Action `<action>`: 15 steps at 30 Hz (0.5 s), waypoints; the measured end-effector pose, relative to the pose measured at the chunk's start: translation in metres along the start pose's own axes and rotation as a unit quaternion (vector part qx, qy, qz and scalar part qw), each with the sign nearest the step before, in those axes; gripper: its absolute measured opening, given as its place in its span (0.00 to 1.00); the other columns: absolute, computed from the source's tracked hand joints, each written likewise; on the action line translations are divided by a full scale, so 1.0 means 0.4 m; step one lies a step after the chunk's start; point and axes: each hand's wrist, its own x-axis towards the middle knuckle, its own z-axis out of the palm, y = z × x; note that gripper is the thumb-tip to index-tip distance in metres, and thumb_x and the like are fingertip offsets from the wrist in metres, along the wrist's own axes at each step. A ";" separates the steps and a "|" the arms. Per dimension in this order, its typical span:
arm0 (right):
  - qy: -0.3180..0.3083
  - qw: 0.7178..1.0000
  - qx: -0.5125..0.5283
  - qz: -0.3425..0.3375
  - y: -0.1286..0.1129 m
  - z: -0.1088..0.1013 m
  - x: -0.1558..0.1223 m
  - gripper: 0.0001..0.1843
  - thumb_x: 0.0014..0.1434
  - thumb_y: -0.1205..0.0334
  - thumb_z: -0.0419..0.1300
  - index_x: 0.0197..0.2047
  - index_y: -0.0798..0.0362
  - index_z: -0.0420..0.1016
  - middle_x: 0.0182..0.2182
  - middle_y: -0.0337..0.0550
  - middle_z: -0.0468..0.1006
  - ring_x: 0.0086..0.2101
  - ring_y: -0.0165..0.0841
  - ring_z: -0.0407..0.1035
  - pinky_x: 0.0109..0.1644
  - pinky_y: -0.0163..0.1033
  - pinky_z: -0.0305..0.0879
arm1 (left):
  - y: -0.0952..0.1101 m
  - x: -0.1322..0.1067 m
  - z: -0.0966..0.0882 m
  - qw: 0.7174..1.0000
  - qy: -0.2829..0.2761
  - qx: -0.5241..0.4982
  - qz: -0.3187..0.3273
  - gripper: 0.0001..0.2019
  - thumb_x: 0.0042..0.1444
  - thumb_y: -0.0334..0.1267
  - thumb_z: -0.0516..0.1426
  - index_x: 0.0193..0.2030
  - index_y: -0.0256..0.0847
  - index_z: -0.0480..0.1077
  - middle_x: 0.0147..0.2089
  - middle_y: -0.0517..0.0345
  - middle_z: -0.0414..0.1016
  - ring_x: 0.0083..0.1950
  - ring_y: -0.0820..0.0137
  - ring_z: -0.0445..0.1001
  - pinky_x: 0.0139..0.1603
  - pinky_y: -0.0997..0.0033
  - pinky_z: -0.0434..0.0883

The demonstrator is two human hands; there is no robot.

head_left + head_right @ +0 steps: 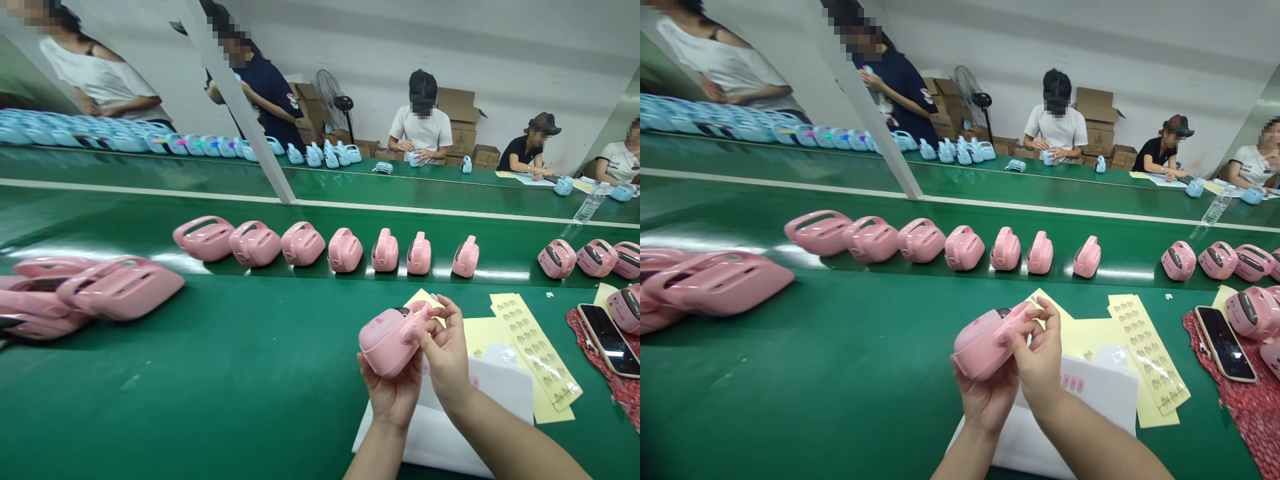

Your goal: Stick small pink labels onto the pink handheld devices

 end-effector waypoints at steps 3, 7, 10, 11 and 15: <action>0.001 1.000 -0.014 -0.021 -0.001 -0.001 -0.004 0.27 0.47 0.63 0.64 0.50 0.46 0.58 0.35 0.35 0.65 0.27 0.26 0.70 0.43 0.42 0.71 | -0.009 0.005 0.007 0.999 -0.038 0.005 -0.007 0.25 0.59 0.48 0.50 0.60 0.37 0.60 0.61 0.48 0.65 0.61 0.72 0.63 0.61 0.78 0.55; -0.017 0.997 -0.064 -0.040 -0.015 -0.012 0.002 0.29 0.48 0.67 0.62 0.53 0.48 0.57 0.33 0.36 0.68 0.29 0.28 0.70 0.46 0.42 0.69 | -0.008 0.001 0.007 0.999 -0.043 0.014 -0.009 0.25 0.59 0.48 0.49 0.60 0.37 0.61 0.61 0.50 0.65 0.61 0.74 0.62 0.61 0.78 0.54; -0.043 0.996 -0.073 -0.006 -0.032 -0.021 0.012 0.31 0.47 0.67 0.62 0.54 0.48 0.57 0.34 0.36 0.68 0.29 0.28 0.71 0.45 0.43 0.68 | -0.008 0.000 0.008 0.999 -0.031 0.007 -0.008 0.25 0.58 0.48 0.48 0.60 0.37 0.60 0.61 0.49 0.65 0.62 0.72 0.62 0.62 0.76 0.53; -0.049 0.996 -0.070 0.004 -0.037 -0.023 0.015 0.32 0.47 0.67 0.62 0.54 0.47 0.57 0.35 0.35 0.67 0.29 0.28 0.71 0.45 0.43 0.68 | -0.009 0.001 0.010 1.000 -0.029 0.007 -0.005 0.26 0.58 0.48 0.48 0.59 0.37 0.60 0.61 0.48 0.65 0.62 0.71 0.61 0.63 0.75 0.52; -0.038 0.998 -0.050 0.015 -0.047 -0.024 0.017 0.31 0.45 0.67 0.63 0.52 0.47 0.58 0.34 0.33 0.66 0.28 0.27 0.72 0.47 0.43 0.68 | -0.013 0.005 0.020 0.999 -0.040 0.013 0.000 0.27 0.60 0.50 0.46 0.59 0.34 0.61 0.61 0.46 0.65 0.62 0.71 0.61 0.63 0.75 0.50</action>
